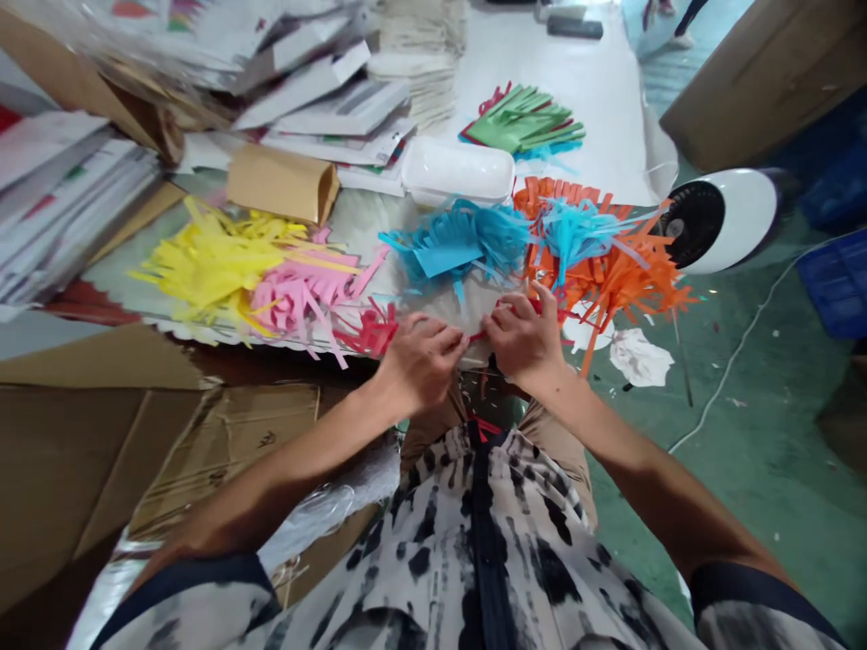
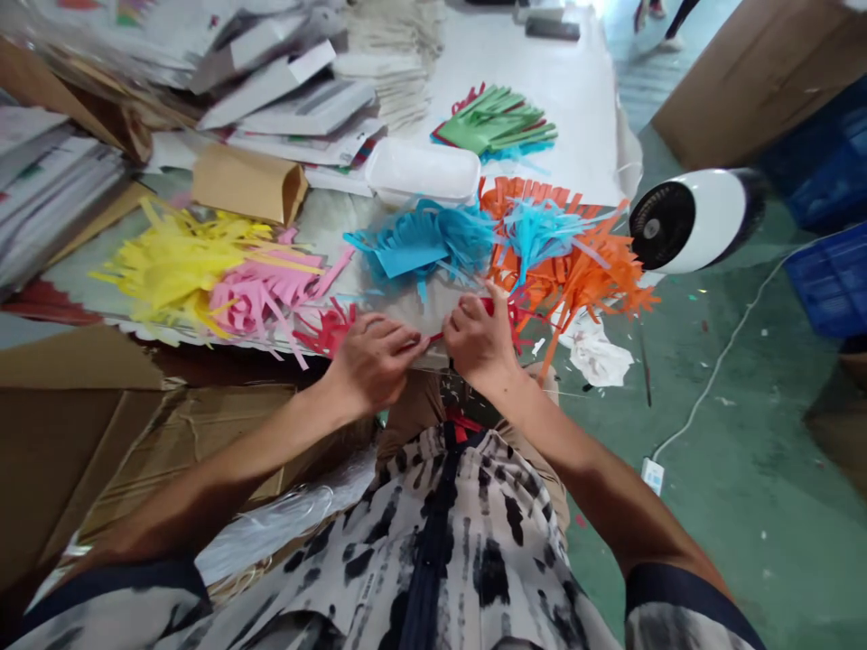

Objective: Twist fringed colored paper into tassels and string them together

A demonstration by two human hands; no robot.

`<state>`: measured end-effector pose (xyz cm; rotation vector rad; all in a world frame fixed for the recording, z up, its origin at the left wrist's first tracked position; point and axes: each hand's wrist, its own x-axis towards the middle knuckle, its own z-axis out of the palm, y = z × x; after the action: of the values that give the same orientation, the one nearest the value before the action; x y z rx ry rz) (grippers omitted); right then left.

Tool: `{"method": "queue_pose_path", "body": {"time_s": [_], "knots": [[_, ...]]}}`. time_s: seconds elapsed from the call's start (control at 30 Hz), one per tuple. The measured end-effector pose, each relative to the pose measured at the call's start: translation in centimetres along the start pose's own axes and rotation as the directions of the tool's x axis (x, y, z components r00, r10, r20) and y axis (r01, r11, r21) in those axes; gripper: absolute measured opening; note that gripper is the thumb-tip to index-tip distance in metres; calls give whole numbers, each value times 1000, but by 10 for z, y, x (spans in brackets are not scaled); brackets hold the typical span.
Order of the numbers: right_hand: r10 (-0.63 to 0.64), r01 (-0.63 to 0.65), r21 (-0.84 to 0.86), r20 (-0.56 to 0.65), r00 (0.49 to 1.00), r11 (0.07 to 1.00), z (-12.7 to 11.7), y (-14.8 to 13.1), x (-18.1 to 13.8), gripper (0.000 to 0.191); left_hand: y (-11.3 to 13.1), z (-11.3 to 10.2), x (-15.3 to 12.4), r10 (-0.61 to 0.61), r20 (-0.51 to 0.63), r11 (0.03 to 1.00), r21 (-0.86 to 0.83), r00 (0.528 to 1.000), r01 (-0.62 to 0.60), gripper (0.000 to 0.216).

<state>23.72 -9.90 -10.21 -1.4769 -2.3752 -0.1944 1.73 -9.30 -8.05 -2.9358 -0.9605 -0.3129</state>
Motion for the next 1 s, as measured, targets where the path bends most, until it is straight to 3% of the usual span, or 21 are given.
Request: {"method": "queue_pose_path", "body": {"time_s": [0.1, 0.2, 0.33, 0.43, 0.53, 0.6, 0.67, 0.73, 0.8, 0.9, 1.0], "knots": [[-35, 33, -29, -48, 998, 999, -8, -26, -19, 30, 20, 3, -18, -51, -33, 999, -3, 998, 51, 41], [-68, 68, 4, -41, 997, 998, -11, -47, -37, 35, 25, 19, -29, -76, -154, 996, 32, 985, 82, 23], [-66, 66, 50, 5, 998, 997, -8, -48, -48, 36, 22, 35, -38, -100, -254, 994, 13, 962, 107, 24], [-60, 59, 121, 6, 998, 991, -6, -40, -50, 31, 27, 28, -40, -150, -243, 985, -117, 958, 125, 22], [-31, 45, 138, -100, 995, 989, -13, -33, -45, 27, 34, 9, -33, -268, -185, 921, -337, 945, 196, 22], [0, 25, 125, -194, 981, 992, -25, -29, -39, 26, 34, -8, -24, -430, -101, 738, -612, 897, 285, 26], [27, 6, 137, -236, 971, 991, -42, -26, -32, 25, 32, -24, -13, -550, 105, 337, -880, 829, 335, 31], [35, 4, 170, -227, 973, 985, -59, -23, -27, 24, 28, -38, -3, -506, 330, -69, -936, 797, 344, 36], [29, 12, 182, -219, 975, 983, -75, -22, -25, 23, 25, -48, 4, -377, 481, -332, -868, 791, 370, 37], [7, 36, 164, -256, 967, 986, -89, -21, -26, 24, 26, -57, 8, -259, 561, -483, -780, 786, 398, 32], [17, 34, 167, -296, 955, 985, -95, -21, -27, 24, 29, -61, 9, -254, 565, -480, -778, 785, 405, 29]]}}
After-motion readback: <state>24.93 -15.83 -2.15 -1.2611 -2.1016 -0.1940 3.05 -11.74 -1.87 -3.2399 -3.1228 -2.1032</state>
